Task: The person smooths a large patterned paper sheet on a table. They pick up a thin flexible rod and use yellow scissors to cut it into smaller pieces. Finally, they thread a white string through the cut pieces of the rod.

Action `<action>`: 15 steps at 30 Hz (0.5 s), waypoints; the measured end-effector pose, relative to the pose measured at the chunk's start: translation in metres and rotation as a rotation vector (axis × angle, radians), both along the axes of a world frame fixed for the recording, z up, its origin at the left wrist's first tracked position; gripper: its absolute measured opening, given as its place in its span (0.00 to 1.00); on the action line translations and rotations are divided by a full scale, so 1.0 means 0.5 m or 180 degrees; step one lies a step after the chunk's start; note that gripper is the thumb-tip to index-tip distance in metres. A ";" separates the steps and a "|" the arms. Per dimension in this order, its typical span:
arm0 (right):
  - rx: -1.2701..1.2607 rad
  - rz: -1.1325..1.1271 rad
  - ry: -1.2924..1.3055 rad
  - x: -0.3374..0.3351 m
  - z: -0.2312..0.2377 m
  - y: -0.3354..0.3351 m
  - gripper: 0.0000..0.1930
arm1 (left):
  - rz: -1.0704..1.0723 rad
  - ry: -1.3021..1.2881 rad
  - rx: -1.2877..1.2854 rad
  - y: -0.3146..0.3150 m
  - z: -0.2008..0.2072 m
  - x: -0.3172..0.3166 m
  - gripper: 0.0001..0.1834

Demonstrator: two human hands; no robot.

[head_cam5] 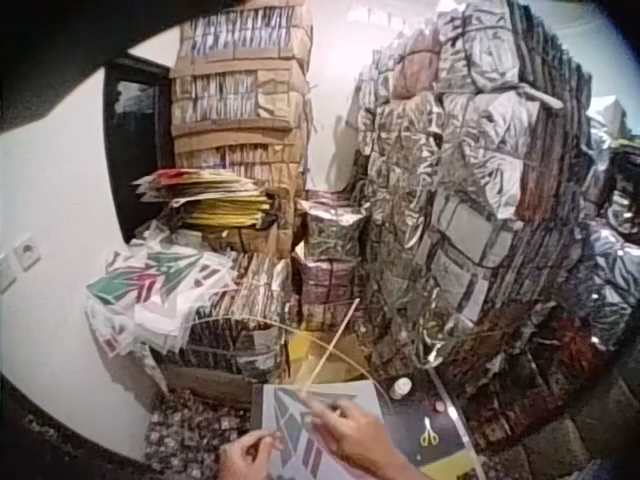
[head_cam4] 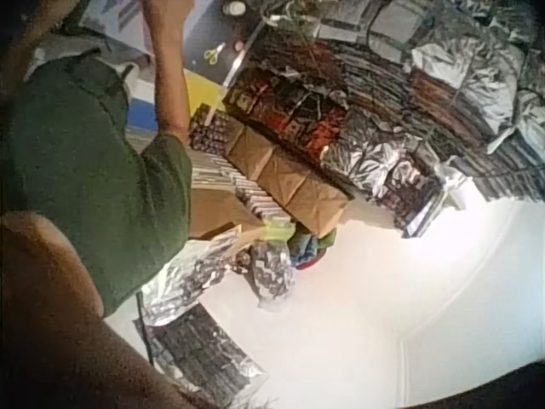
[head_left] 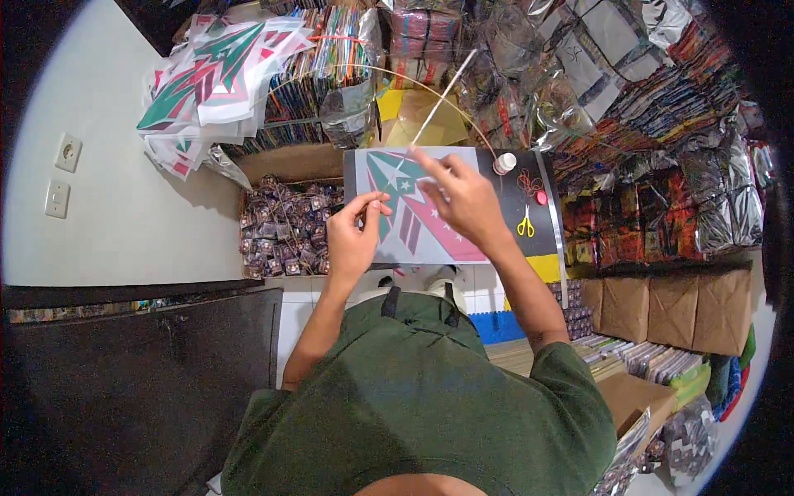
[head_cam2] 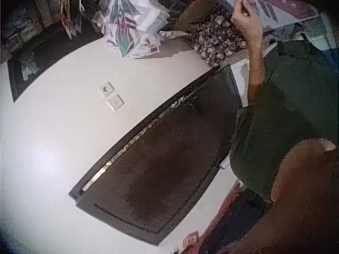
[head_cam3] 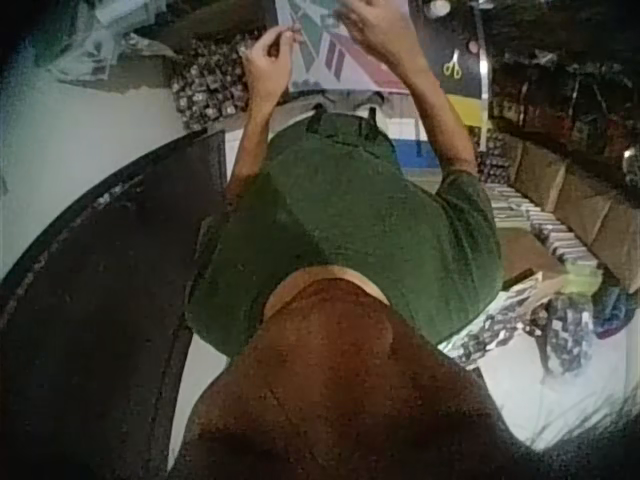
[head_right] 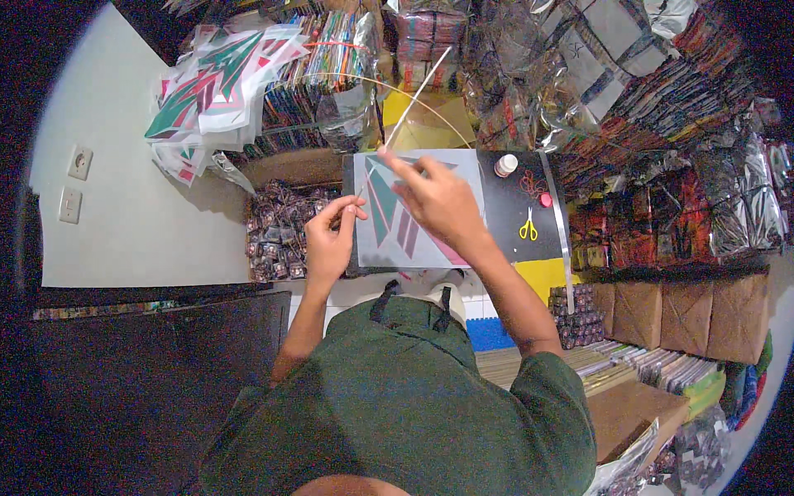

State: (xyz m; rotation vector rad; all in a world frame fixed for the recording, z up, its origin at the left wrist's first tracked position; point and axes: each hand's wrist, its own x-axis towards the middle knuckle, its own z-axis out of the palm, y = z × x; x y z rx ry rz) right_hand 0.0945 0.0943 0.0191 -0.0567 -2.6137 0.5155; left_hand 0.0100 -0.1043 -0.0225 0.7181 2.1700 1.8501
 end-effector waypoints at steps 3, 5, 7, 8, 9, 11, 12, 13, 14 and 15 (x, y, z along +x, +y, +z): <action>0.0217 0.0447 -0.0262 0.019 -0.029 -0.029 0.35 | -0.0010 -0.0030 -0.0066 0.003 0.003 -0.002 0.11; 0.0234 0.0364 -0.0170 0.016 -0.031 -0.022 0.34 | -0.0009 -0.0035 -0.0010 0.005 -0.003 -0.001 0.11; 0.0078 0.0143 -0.0092 0.007 -0.021 -0.007 0.34 | -0.0039 0.0010 0.0053 0.006 -0.002 0.001 0.11; 0.0056 -0.0052 -0.0079 0.001 -0.011 0.001 0.34 | -0.0058 0.0034 0.0092 0.009 -0.001 0.002 0.11; 0.0033 -0.0246 -0.0065 -0.005 -0.002 0.007 0.34 | -0.0065 0.0018 0.0076 0.011 -0.004 0.003 0.11; 0.0010 -0.0417 0.0052 -0.006 -0.011 0.015 0.34 | -0.0077 -0.0012 0.0053 0.016 -0.011 0.005 0.12; 0.0011 -0.0232 0.0037 0.000 -0.022 0.014 0.34 | -0.0081 -0.0040 0.0063 0.021 -0.012 0.006 0.12; 0.0013 -0.0048 0.0022 0.010 -0.033 0.007 0.35 | -0.0086 -0.0067 0.0072 0.028 -0.012 0.007 0.12; 0.0004 0.0142 -0.0003 0.022 -0.042 -0.004 0.35 | -0.0085 -0.0105 0.0070 0.032 -0.013 0.008 0.12; 0.0002 0.0172 -0.0164 0.035 -0.049 -0.014 0.36 | -0.0107 -0.0123 0.0122 0.037 -0.018 0.008 0.12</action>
